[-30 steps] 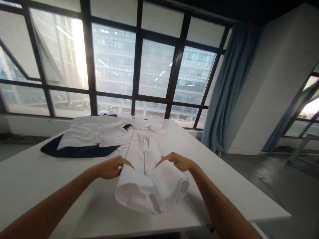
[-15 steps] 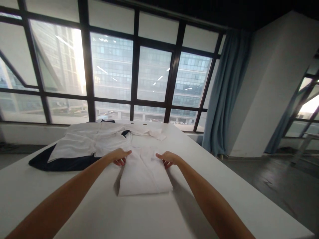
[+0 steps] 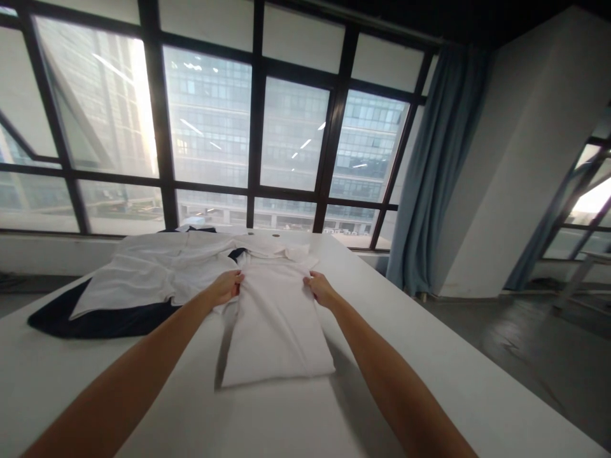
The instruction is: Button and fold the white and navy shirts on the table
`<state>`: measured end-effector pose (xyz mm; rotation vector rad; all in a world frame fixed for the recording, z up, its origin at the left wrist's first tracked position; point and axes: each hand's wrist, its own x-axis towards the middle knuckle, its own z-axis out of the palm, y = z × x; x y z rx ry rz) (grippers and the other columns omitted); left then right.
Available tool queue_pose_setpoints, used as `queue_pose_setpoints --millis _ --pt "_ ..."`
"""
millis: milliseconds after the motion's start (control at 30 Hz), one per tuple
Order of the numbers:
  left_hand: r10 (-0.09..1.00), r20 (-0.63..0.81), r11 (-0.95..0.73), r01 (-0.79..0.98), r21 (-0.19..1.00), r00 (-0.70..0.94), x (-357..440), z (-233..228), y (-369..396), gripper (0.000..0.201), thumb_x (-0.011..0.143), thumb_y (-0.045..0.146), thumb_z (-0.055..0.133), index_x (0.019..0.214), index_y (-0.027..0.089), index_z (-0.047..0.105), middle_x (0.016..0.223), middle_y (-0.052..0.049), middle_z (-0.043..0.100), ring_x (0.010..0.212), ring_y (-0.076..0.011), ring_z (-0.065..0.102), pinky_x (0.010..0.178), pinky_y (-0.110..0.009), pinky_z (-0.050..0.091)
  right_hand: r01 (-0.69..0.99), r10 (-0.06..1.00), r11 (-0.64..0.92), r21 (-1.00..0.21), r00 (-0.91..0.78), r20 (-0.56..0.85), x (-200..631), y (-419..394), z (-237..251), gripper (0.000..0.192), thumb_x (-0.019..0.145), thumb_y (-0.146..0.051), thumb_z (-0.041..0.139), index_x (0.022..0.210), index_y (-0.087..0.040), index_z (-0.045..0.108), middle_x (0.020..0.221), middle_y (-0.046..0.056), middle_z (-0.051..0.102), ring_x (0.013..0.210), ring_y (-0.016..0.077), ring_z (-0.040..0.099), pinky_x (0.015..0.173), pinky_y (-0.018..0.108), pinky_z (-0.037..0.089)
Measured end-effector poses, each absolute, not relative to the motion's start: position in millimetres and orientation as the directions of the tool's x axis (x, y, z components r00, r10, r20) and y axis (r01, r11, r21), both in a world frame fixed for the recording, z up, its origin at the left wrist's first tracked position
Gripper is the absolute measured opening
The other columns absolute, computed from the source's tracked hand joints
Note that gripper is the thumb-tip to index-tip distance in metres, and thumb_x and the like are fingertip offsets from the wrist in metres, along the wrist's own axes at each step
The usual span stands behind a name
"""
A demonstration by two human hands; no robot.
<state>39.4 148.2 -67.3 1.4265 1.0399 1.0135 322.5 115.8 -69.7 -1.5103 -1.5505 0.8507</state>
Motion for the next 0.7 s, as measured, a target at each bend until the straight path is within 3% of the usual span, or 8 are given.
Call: queue_pose_setpoints --millis 167,300,433,500,533,600,700 --pt "0.983 0.038 -0.114 0.436 0.893 0.179 53 -77 152 0.020 0.086 0.016 0.044 0.098 0.011 0.059 0.078 -0.006 0.067 0.069 -0.0154 0.064 0.058 -0.023 0.049 0.704 0.970 -0.013 -0.711 0.183 0.163 313 124 -84 0.033 0.083 -0.025 0.054 0.112 -0.012 0.060 0.098 0.011 0.069 0.090 0.0213 0.064 0.074 0.027 0.050" --pt "0.987 0.128 -0.160 0.701 0.694 0.099 54 -76 153 0.034 0.083 0.019 0.050 0.114 0.004 0.055 0.093 -0.016 0.069 0.084 -0.0233 0.067 0.072 -0.030 0.049 0.783 0.959 -0.025 -0.622 0.195 0.208 311 117 -87 0.048 0.086 -0.023 0.050 0.132 -0.009 0.047 0.123 0.017 0.060 0.115 0.0234 0.056 0.096 0.030 0.042" --pt "0.953 0.276 -0.265 0.777 0.572 0.122 49 -71 129 0.049 0.084 0.025 0.052 0.129 0.005 0.045 0.125 -0.025 0.056 0.115 -0.0288 0.056 0.096 -0.036 0.039 0.919 0.944 -0.044 -0.392 0.166 0.284 314 88 -79 0.047 0.089 -0.033 0.049 0.130 -0.008 0.049 0.128 0.022 0.054 0.114 0.0272 0.056 0.094 0.033 0.042" --pt "0.934 0.327 -0.299 0.815 0.496 0.144 46 -70 104 0.053 0.086 0.036 0.051 0.129 0.007 0.044 0.131 -0.025 0.051 0.117 -0.0300 0.054 0.096 -0.037 0.038 0.940 0.966 -0.062 -0.336 0.141 0.216 319 66 -72 0.045 0.090 -0.044 0.047 0.117 -0.010 0.058 0.118 0.021 0.061 0.106 0.0281 0.060 0.087 0.034 0.045" --pt "0.939 0.309 -0.290 0.835 0.467 0.154 43 -69 90 0.054 0.085 0.044 0.051 0.125 0.007 0.048 0.126 -0.024 0.055 0.113 -0.0304 0.056 0.093 -0.036 0.041 0.944 0.982 -0.071 -0.323 0.123 0.143 323 53 -68 0.048 0.089 -0.050 0.046 0.108 -0.010 0.063 0.109 0.021 0.065 0.099 0.0282 0.063 0.082 0.034 0.046" --pt "0.971 0.152 -0.233 0.877 0.421 0.185 38 -66 58 0.060 0.081 0.063 0.047 0.103 0.009 0.059 0.097 -0.020 0.068 0.091 -0.0299 0.065 0.077 -0.034 0.047 0.944 0.995 -0.089 -0.319 0.072 -0.064 330 26 -60 0.059 0.086 -0.064 0.044 0.085 -0.010 0.067 0.086 0.020 0.070 0.082 0.0267 0.065 0.069 0.032 0.047" --pt "0.932 -0.210 -0.193 0.895 0.402 0.294 31 -64 14 0.071 0.074 0.080 0.036 0.062 0.014 0.059 0.049 -0.008 0.057 0.048 -0.0205 0.057 0.051 -0.029 0.043 0.921 0.932 -0.082 -0.380 -0.064 -0.358 342 -9 -52 0.063 0.074 -0.075 0.051 0.066 -0.013 0.064 0.064 0.014 0.067 0.058 0.0187 0.060 0.053 0.028 0.042"
